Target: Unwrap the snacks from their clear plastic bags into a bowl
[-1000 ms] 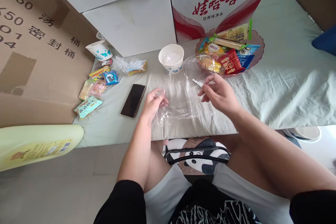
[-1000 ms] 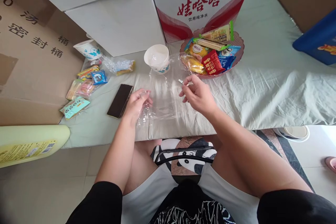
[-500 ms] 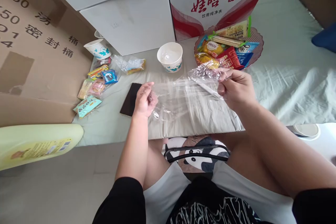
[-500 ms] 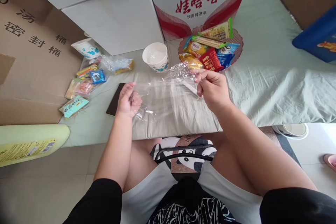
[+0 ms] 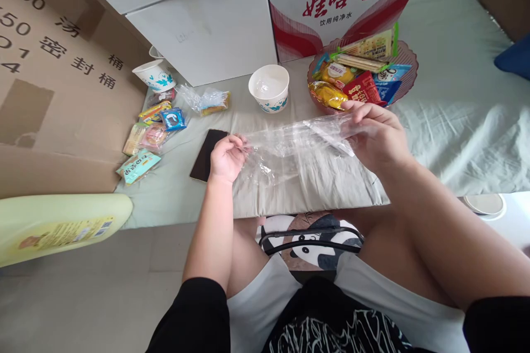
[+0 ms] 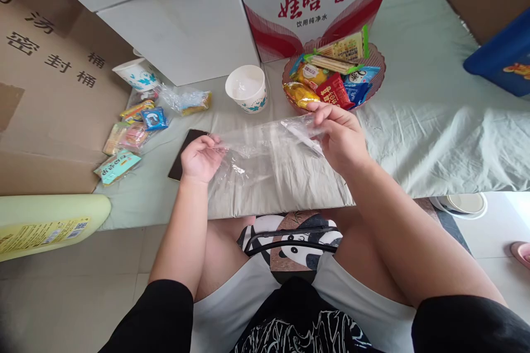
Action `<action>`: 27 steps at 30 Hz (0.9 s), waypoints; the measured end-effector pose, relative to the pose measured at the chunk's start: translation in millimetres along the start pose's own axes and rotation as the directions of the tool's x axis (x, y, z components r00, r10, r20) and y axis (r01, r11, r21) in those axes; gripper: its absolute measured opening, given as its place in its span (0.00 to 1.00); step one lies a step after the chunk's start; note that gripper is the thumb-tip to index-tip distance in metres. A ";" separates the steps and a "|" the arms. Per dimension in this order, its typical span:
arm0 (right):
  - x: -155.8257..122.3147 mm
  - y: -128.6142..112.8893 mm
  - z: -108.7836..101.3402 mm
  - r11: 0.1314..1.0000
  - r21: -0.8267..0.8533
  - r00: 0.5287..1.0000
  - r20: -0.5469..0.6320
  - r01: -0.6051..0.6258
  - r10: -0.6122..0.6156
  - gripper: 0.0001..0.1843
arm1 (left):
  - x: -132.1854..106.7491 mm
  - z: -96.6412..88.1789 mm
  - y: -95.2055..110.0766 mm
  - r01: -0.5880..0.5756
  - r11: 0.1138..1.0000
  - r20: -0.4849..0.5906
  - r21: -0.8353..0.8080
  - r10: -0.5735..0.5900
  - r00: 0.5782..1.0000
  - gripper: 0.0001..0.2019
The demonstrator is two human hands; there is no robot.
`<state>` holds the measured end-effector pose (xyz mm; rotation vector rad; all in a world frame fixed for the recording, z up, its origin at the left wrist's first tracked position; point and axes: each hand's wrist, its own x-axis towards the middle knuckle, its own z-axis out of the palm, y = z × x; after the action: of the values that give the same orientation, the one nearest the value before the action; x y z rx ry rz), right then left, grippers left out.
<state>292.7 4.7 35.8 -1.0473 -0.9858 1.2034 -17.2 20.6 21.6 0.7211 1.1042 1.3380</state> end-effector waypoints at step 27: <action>1.6 8.2 0.1 0.952 -0.305 0.996 -0.084 -0.039 0.014 0.04 | -1.3 -2.0 -11.9 -0.158 0.980 0.062 0.123 0.151 0.987 0.22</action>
<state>290.9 6.8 28.0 -1.3462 -1.1209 1.0400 -14.3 17.2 10.3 0.9473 1.1173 1.3795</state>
